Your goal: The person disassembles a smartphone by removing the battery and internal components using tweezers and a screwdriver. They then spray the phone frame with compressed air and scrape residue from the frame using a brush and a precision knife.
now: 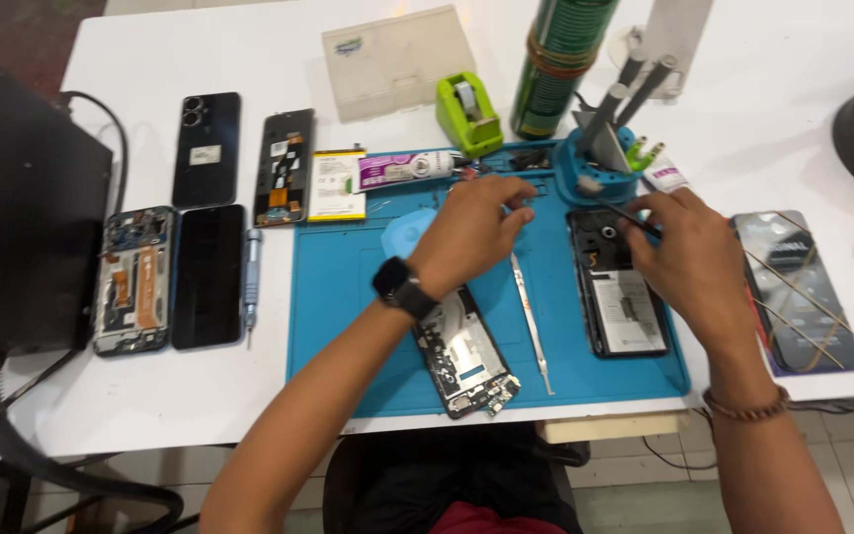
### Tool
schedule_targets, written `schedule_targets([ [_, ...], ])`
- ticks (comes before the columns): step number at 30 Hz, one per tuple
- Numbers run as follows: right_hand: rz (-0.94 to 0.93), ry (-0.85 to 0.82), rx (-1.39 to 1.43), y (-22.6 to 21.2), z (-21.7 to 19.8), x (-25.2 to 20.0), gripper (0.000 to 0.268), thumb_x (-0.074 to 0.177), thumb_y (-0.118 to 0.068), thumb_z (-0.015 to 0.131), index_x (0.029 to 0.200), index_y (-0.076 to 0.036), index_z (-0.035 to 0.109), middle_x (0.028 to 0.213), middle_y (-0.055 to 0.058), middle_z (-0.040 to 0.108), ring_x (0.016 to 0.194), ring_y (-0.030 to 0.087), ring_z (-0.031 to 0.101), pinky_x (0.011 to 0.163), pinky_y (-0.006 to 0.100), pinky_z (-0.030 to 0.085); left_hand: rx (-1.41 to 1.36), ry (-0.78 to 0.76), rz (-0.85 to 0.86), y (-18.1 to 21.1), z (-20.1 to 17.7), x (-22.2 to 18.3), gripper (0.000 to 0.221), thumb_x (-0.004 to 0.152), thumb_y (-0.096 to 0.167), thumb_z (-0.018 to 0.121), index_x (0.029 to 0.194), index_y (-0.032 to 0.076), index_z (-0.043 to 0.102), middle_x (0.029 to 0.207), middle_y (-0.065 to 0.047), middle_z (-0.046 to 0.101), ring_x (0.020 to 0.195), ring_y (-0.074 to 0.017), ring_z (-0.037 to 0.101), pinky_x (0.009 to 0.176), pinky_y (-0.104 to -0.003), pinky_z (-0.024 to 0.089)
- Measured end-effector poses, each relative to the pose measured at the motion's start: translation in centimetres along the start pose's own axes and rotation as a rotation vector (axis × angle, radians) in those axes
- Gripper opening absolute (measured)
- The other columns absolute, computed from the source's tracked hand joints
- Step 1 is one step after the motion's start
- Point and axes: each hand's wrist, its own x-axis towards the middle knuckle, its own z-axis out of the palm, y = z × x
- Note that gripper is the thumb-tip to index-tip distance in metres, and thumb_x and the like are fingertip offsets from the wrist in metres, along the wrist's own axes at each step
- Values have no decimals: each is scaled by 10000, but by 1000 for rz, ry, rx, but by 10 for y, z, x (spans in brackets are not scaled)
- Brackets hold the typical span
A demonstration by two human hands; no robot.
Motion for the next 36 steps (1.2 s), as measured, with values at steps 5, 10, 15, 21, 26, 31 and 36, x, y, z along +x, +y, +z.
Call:
schedule_targets([
  [5,-116,-50,145,-25,0,-20,235,1034,-61,546,1206,32,676,999,239,635,888,409,655,807,489,527,-57,30,-126,15,-62,-34,274,920,185,721,1149,34,706,959,-113,777,790,-213,771,707,-338,614],
  [10,6,-128,31,-56,26,-44,217,1015,-122,583,1106,67,636,1040,290,600,819,439,657,700,497,572,15,17,-310,30,-90,-82,319,915,201,711,1170,12,692,896,-122,769,725,-220,764,638,-350,592],
  [15,56,-121,-235,-75,37,-53,228,978,-159,634,1118,18,663,969,213,645,776,392,682,600,491,574,70,-19,-383,39,-91,-122,353,917,172,694,1197,-39,655,813,-142,760,638,-243,736,585,-370,573],
  [21,-78,-26,-129,-88,20,-55,219,915,-152,688,1080,-9,711,925,173,687,814,345,699,656,450,562,-2,-172,-607,46,-78,-141,482,928,194,674,1311,-44,507,757,-148,755,577,-234,734,527,-366,570],
  [26,-81,-380,416,-108,14,-65,204,910,-175,676,1025,-30,761,888,159,742,684,289,718,626,394,567,-98,-78,-602,46,-65,-149,544,909,202,699,1354,-22,483,759,-120,771,597,-200,758,574,-322,580],
  [31,34,-410,349,-118,23,-66,245,874,-199,716,1019,-6,758,813,157,744,629,244,700,599,363,545,-196,1,-667,43,-51,-153,707,833,220,776,1416,-3,444,902,-111,740,715,-179,772,601,-302,605],
  [36,273,-486,515,-114,19,-66,282,881,-257,755,1021,-13,762,740,83,760,607,137,649,571,292,526,-423,61,-724,43,-45,-156,787,851,176,773,1497,11,354,1055,-94,595,874,-182,732,655,-252,601],
])
